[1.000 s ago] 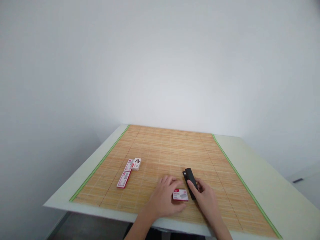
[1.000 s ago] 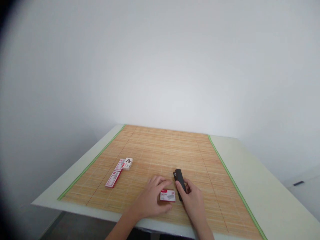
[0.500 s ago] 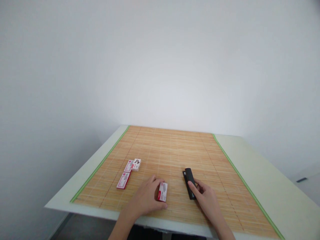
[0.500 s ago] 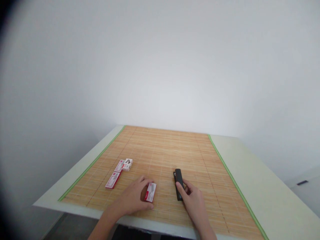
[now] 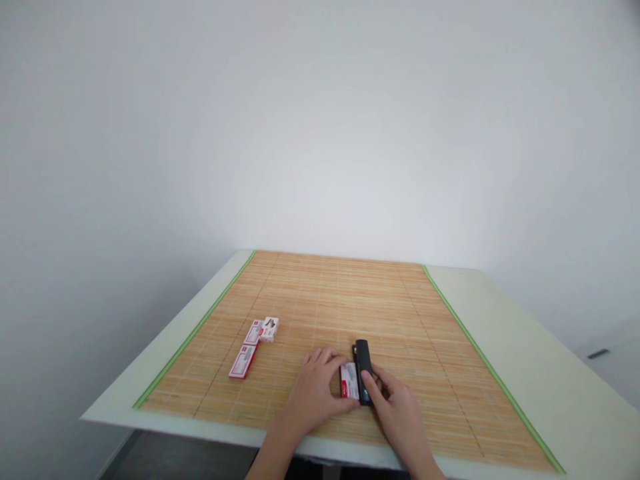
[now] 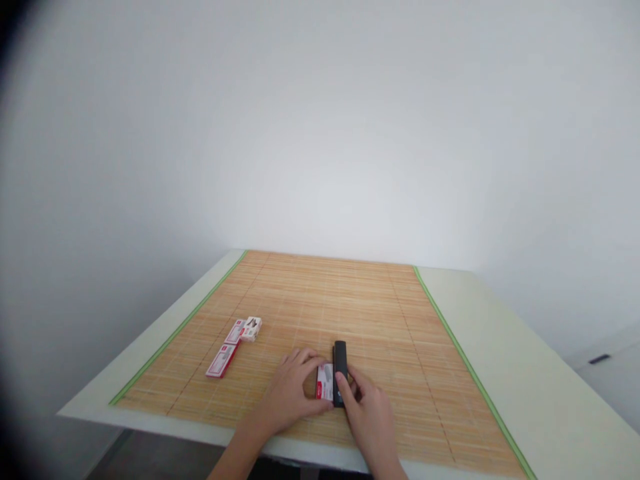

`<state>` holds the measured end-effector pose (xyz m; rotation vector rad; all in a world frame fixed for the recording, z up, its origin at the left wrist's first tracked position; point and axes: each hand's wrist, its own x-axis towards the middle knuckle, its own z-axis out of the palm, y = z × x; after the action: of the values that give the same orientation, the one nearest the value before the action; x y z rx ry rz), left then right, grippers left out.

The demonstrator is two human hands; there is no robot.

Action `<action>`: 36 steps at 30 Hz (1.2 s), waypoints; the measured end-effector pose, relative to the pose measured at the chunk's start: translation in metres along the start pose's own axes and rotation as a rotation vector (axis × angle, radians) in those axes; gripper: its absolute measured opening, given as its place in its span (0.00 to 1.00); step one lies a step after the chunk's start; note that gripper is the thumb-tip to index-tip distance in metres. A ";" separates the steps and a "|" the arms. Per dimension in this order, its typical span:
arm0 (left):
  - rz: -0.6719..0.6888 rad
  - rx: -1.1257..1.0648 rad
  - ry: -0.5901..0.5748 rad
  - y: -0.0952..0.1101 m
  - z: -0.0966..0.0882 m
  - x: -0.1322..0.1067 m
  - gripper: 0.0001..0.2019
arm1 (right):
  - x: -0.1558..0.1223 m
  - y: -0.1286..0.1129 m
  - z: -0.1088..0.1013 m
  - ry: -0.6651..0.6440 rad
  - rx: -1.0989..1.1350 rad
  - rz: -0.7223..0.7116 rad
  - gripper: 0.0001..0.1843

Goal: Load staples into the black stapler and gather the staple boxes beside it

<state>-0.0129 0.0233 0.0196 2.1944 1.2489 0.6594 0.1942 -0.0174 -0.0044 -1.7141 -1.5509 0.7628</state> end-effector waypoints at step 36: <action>-0.473 0.316 0.421 -0.110 -0.104 -0.069 0.18 | 0.001 0.011 0.001 0.044 0.092 0.090 0.33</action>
<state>-0.1792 0.0315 0.0142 1.9249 2.1292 0.7873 0.2002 -0.0166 -0.0141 -1.7312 -1.3955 0.8229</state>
